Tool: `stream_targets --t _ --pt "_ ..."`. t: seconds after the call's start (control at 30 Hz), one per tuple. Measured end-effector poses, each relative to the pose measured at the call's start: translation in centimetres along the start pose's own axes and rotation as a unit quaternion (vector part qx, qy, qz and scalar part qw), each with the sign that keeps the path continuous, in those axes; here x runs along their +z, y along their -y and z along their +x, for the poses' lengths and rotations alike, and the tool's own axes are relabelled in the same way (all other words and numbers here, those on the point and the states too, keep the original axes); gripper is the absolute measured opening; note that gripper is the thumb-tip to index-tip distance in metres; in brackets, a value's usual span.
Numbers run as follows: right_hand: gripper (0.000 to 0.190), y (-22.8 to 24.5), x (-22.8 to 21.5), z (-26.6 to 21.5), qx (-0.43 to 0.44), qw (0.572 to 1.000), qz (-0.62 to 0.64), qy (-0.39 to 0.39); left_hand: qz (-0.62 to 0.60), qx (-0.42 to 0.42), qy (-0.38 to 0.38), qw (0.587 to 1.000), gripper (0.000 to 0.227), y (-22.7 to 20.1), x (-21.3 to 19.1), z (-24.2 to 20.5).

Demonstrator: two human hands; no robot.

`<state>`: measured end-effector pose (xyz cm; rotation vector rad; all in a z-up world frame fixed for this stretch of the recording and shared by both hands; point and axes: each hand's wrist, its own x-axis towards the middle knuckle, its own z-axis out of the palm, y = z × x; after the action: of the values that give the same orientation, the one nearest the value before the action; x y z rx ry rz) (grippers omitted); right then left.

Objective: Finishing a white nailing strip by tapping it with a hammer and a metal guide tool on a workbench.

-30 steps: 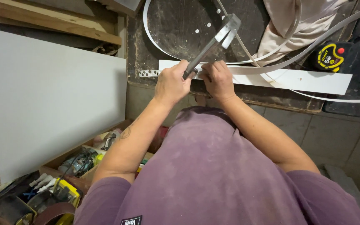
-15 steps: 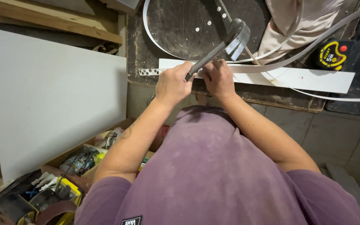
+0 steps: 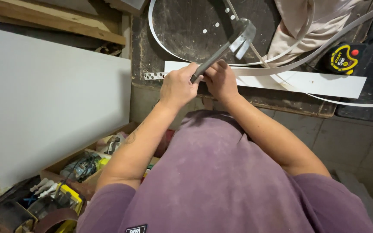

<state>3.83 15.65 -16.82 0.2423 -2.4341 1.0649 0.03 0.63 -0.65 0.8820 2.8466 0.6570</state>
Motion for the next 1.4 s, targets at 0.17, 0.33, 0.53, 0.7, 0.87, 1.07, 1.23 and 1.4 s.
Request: stream_targets --t 0.17,0.33,0.53,0.7,0.87,1.07,1.23,1.4 --pt "0.018 -0.5 1.3 -0.5 0.005 1.000 -0.018 0.002 -0.030 -0.011 -0.007 0.999 0.019 0.7 0.2 -0.1" --pt "0.025 -1.0 1.6 -0.8 0.008 0.998 -0.058 0.016 -0.126 -0.021 -0.040 0.991 0.021 -2.6 -4.4 -2.2" --pt "0.025 0.0 0.9 -0.3 0.001 1.000 -0.018 -0.007 -0.084 -0.068 0.031 0.994 0.031 1.0 -7.6 -12.5" --pt "0.018 0.3 0.1 0.2 0.006 1.000 0.021 -0.005 -0.265 -0.248 0.022 0.932 0.046 -1.8 -13.4 -13.5" --pt "0.021 0.2 0.6 0.2 0.009 1.000 0.002 -0.003 -0.399 -0.416 0.140 0.805 0.054 5.5 -5.2 -17.2" --pt "0.022 0.7 0.0 -0.2 0.004 1.000 0.020 0.004 0.004 -0.156 0.030 0.987 0.048 1.3 -7.2 -16.0" --pt "0.023 -0.6 0.5 0.3 -0.006 1.000 -0.013 -0.013 0.000 -0.184 0.102 0.978 0.042 3.4 -5.7 -13.9" --pt "0.019 -0.2 0.5 -0.2 -0.009 0.999 0.033 -0.011 -0.141 -0.218 -0.015 0.966 0.043 -1.9 -7.5 -5.4"
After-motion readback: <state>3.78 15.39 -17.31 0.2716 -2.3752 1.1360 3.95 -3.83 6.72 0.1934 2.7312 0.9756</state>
